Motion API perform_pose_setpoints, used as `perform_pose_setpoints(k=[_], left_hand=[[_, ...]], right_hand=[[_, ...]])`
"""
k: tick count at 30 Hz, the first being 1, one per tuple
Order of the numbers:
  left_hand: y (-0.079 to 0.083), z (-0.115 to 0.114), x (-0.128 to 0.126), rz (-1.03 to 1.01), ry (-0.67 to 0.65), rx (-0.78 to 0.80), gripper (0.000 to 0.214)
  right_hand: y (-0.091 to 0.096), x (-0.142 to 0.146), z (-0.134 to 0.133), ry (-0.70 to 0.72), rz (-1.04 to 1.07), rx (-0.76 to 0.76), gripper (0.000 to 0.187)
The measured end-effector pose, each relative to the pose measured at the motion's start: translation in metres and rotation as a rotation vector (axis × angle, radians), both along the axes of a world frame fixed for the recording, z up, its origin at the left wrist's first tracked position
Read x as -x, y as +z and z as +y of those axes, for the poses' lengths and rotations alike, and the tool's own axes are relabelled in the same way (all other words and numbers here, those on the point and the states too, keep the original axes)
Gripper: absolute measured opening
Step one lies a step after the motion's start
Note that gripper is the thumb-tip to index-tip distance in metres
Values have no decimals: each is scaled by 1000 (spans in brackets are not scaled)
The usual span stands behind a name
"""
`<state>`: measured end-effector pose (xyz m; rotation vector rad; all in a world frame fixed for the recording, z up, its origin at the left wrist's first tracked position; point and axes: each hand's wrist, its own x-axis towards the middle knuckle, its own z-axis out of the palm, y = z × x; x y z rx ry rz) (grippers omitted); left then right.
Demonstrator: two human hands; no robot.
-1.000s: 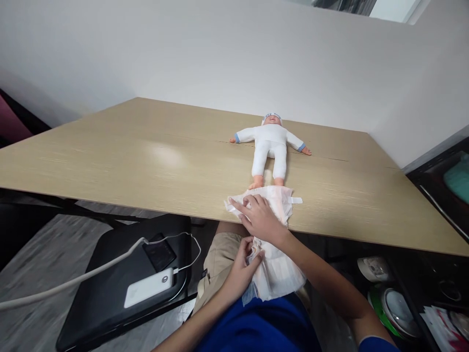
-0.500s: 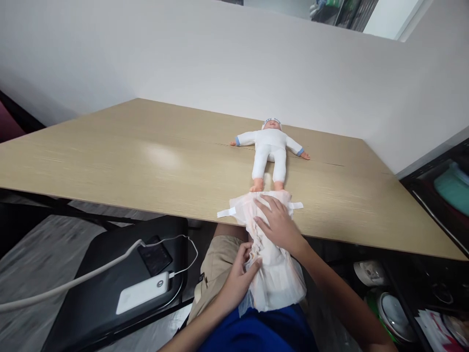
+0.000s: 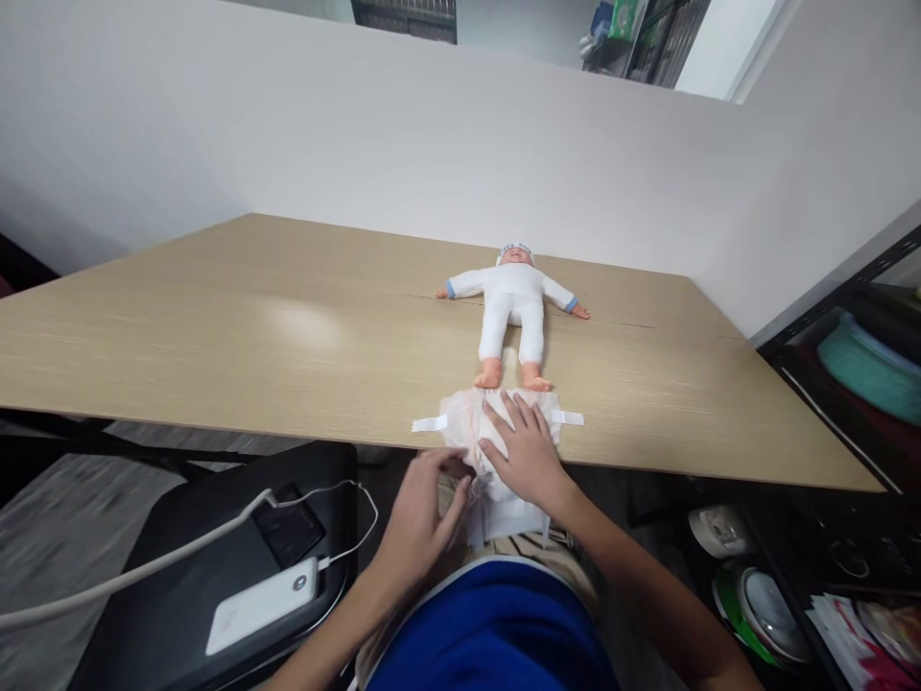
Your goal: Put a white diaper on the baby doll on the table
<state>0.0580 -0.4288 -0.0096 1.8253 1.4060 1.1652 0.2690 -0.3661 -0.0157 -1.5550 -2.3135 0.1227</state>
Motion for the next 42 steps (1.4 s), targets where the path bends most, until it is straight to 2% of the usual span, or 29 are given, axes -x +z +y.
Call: perform_pose_setpoints(k=[3,5,6,8,10,13,17,19,23,28,31,34,38,42], left_hand=[[19,55,16,233,-133,-175,38],[33,104,19,404,-243,-273,48],[39,131,17,469,-255,-320,53],[48,182,7,583,-351,-385,60],[53,222,-11,692,-560,-424,69],[53,258,-39,796,-818,-436,81],[53,269,-60,838,-951,-469,88],[55,270,-63,808,-953,-504,74],[54,272,-66,799,-901,-589,33],[57,276,-70,722,-909,-617,29],[74,278,-71,601,-910,-586,31],[100,282,-71,491,-900,-544,32],[137,288,-71,420,-855,-466,27],[163,298,-69,361,-816,-439,31]], right_hand=[[-2,0,0,-1,14,-1,62],[-2,0,-1,-4,17,-8,62],[-3,0,-1,-5,18,-13,61],[-3,0,-2,-4,20,-24,61],[-4,1,-2,-1,27,-36,62],[-5,2,-3,-6,47,-58,62],[-3,3,-2,0,62,-47,63],[-1,3,-1,0,63,-25,63],[3,1,-1,0,68,30,65],[3,-1,2,2,72,51,65],[4,-3,7,1,68,52,64],[9,-6,18,-6,47,90,62],[22,-7,43,-11,-16,164,61],[31,-6,73,-10,-62,204,63]])
